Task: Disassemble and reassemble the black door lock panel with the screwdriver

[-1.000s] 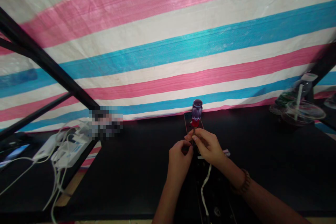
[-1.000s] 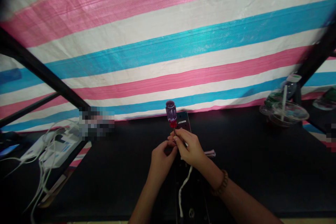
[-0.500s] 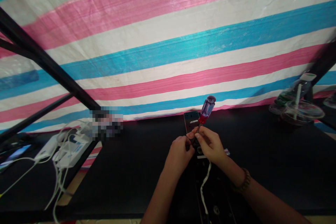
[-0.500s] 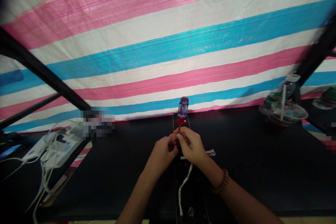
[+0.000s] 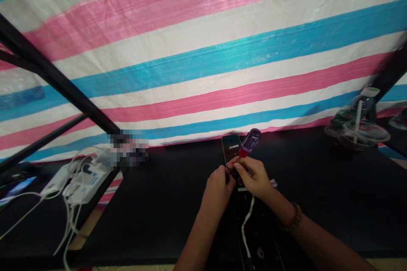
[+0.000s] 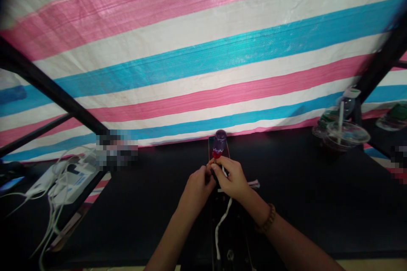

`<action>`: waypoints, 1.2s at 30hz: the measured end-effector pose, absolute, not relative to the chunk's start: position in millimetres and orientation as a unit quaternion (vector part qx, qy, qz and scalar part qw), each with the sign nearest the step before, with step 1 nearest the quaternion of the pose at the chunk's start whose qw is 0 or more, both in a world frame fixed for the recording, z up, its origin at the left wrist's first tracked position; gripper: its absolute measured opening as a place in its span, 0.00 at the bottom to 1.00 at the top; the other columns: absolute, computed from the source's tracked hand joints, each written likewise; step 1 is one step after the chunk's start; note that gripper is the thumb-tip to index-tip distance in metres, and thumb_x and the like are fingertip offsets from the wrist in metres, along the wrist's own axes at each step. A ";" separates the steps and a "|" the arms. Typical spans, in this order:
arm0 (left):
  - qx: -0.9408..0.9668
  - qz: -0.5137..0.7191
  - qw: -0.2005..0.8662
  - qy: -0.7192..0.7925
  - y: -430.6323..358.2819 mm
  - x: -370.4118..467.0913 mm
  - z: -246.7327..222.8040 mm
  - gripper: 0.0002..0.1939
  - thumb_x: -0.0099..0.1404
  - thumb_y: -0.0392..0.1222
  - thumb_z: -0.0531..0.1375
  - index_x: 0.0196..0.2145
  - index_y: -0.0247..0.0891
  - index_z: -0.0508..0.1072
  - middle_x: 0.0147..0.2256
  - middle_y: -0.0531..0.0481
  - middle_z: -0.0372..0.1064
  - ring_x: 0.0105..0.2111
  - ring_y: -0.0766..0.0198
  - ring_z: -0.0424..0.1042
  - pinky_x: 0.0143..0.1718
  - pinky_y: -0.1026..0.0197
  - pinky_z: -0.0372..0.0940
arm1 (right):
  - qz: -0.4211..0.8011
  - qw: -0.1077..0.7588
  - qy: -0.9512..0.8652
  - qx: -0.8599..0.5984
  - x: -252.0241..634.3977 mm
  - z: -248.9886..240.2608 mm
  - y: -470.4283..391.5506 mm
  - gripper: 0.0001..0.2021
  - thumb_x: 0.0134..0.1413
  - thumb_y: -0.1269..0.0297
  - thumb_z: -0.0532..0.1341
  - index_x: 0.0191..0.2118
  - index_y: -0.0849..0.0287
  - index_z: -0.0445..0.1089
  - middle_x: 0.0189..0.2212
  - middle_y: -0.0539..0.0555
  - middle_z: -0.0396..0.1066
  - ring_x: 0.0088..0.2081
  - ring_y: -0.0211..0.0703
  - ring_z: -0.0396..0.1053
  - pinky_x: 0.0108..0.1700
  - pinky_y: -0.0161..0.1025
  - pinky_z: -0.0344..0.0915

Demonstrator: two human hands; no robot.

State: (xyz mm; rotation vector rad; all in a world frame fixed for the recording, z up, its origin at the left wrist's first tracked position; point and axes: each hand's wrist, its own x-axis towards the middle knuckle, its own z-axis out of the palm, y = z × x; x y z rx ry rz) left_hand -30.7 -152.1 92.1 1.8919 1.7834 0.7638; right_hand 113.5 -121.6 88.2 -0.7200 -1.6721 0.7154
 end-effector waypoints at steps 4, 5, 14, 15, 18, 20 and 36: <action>0.682 0.256 0.211 0.652 -151.4 -29.4 91.5 0.05 0.62 0.34 0.58 0.29 0.41 0.64 0.29 0.49 0.70 0.30 0.59 0.71 0.31 0.61 0.57 | 0.290 0.572 -0.703 -0.307 112.8 91.6 -123.4 0.12 0.65 0.62 0.55 0.33 0.57 0.72 0.31 0.55 0.77 0.33 0.43 0.76 0.38 0.37 0.72; 0.681 0.255 0.211 0.653 -150.9 -29.3 91.0 0.05 0.62 0.34 0.58 0.29 0.41 0.64 0.29 0.49 0.70 0.29 0.59 0.71 0.30 0.61 0.57 | 0.292 0.574 -0.700 -0.309 112.8 91.8 -123.6 0.12 0.65 0.61 0.55 0.32 0.57 0.72 0.31 0.55 0.77 0.33 0.43 0.76 0.38 0.37 0.72; 0.661 0.335 0.252 0.623 -155.8 -33.9 83.8 0.03 0.63 0.35 0.57 0.30 0.40 0.67 0.28 0.52 0.71 0.28 0.63 0.70 0.32 0.63 0.60 | 0.333 0.560 -0.683 -0.329 114.9 83.1 -120.3 0.10 0.66 0.61 0.54 0.40 0.57 0.72 0.34 0.56 0.79 0.36 0.44 0.78 0.41 0.39 0.73; 0.658 0.346 0.258 0.617 -157.6 -34.5 83.2 0.03 0.64 0.36 0.56 0.31 0.40 0.68 0.29 0.52 0.71 0.28 0.64 0.71 0.32 0.63 0.60 | 0.344 0.559 -0.680 -0.328 114.7 81.4 -119.9 0.10 0.67 0.61 0.54 0.41 0.57 0.72 0.34 0.56 0.79 0.37 0.44 0.78 0.41 0.39 0.73; 0.643 0.377 0.278 0.605 -162.4 -35.1 82.1 0.04 0.65 0.38 0.56 0.32 0.40 0.69 0.30 0.53 0.73 0.29 0.64 0.72 0.33 0.63 0.62 | 0.366 0.558 -0.670 -0.325 113.7 78.0 -119.3 0.10 0.67 0.60 0.54 0.42 0.56 0.71 0.36 0.56 0.79 0.39 0.45 0.78 0.44 0.40 0.73; 0.631 0.395 0.290 0.602 -164.5 -34.8 81.2 0.05 0.65 0.39 0.56 0.32 0.40 0.70 0.30 0.53 0.73 0.30 0.64 0.73 0.33 0.64 0.63 | 0.371 0.557 -0.668 -0.325 113.0 77.9 -119.3 0.10 0.67 0.60 0.54 0.41 0.56 0.71 0.37 0.56 0.79 0.39 0.45 0.78 0.44 0.40 0.73; 0.591 0.446 0.321 0.590 -166.7 -35.5 70.7 0.08 0.64 0.41 0.59 0.37 0.39 0.77 0.35 0.50 0.79 0.36 0.60 0.78 0.39 0.62 0.69 | 0.313 0.527 -0.730 -0.303 114.2 90.0 -124.6 0.10 0.67 0.66 0.52 0.41 0.57 0.71 0.35 0.55 0.78 0.38 0.42 0.77 0.43 0.37 0.72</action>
